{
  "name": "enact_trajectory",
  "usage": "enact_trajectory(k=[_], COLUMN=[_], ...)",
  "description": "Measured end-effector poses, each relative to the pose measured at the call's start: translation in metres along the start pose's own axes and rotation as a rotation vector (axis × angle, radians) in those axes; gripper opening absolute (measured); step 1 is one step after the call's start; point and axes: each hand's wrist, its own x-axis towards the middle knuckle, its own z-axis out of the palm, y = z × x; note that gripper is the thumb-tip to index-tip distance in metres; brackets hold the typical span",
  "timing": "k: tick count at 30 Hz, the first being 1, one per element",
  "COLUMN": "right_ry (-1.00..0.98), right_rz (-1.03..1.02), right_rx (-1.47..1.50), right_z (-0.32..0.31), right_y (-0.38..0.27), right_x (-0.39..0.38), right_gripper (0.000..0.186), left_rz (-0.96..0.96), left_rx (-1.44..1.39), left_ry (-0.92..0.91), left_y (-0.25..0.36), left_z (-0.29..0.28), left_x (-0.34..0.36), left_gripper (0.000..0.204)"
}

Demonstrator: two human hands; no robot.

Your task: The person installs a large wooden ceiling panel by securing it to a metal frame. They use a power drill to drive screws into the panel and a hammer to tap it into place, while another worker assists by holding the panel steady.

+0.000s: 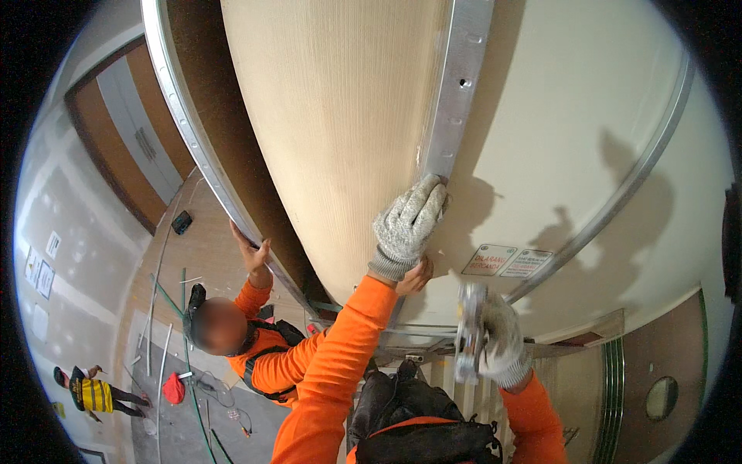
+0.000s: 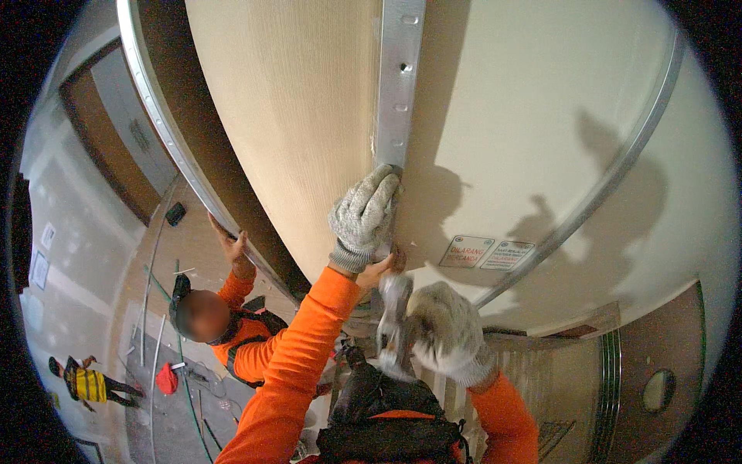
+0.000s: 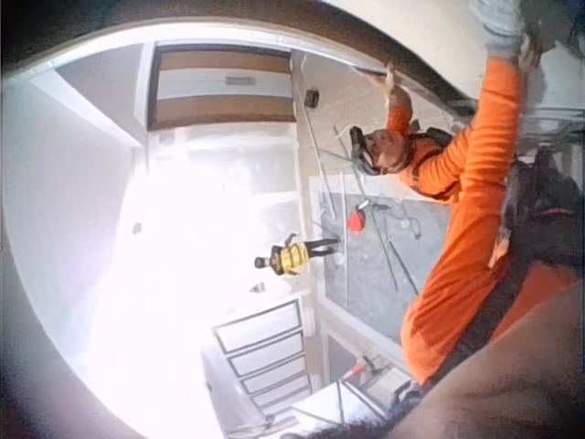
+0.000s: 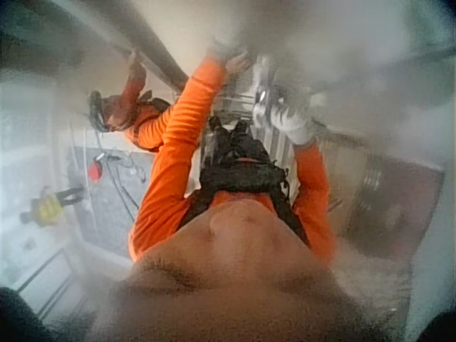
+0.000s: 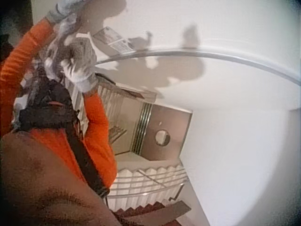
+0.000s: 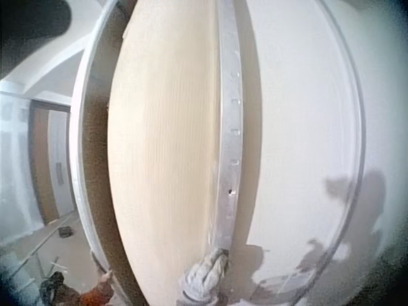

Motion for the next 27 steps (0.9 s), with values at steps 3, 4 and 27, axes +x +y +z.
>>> enact_trajectory(k=[3,4,27], right_ry=[0.170,0.171,0.200], right_rz=[0.140,0.113,-0.180], right_rx=[-0.083,-0.079,-0.228], right_z=[0.017,0.018,0.027], right_y=[0.016,0.017,0.021], right_x=[0.002,0.002,0.014], right_gripper=[0.042,0.045,0.034], left_rz=[0.019,0.018,0.080], left_rx=[0.022,0.039,0.064], left_ry=[0.005,-0.012,-0.054], left_y=[-0.001,-0.001,-0.012], left_z=[0.001,-0.001,0.000], left_x=[0.000,0.000,-0.004], left_gripper=[0.032,0.033,0.038])
